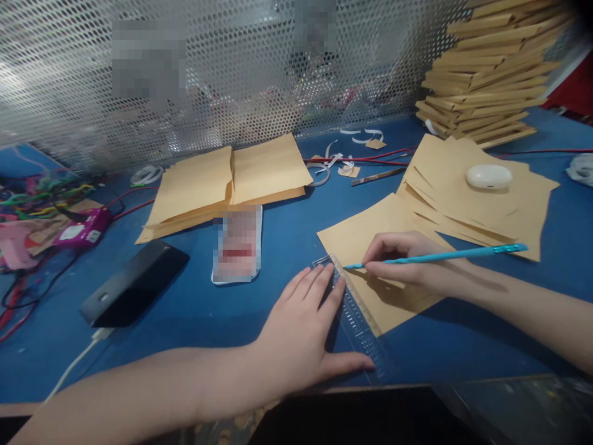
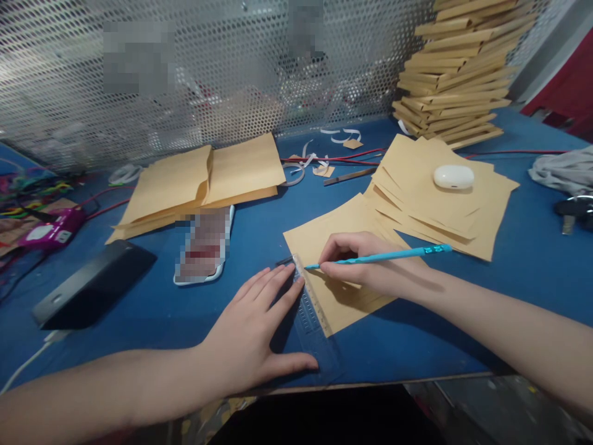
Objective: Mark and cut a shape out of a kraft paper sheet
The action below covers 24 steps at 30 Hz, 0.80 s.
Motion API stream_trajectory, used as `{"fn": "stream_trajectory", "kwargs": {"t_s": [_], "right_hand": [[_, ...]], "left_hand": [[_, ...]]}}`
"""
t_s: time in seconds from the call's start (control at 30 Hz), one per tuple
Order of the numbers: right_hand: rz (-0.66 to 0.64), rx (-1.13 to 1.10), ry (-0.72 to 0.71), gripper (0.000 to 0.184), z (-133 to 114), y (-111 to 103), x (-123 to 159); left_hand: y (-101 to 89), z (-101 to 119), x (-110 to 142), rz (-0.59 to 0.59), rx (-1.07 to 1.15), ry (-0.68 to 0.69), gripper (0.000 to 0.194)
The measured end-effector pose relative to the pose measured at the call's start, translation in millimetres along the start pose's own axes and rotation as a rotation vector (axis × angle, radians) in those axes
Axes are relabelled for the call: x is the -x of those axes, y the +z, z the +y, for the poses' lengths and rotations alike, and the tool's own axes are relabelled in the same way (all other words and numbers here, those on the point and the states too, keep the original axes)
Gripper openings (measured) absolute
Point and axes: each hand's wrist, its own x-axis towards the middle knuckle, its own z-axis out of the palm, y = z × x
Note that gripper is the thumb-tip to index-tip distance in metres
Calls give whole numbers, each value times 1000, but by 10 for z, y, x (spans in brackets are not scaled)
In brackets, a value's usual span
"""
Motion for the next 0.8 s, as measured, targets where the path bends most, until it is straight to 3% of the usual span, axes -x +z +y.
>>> {"fn": "stream_trajectory", "kwargs": {"t_s": [0.4, 0.8], "right_hand": [[-48, 86, 10, 11, -13, -37, 41], [-419, 139, 26, 5, -136, -165, 173]], "left_hand": [[-4, 4, 2, 12, -18, 7, 100], [-7, 7, 4, 4, -32, 1, 100]]}}
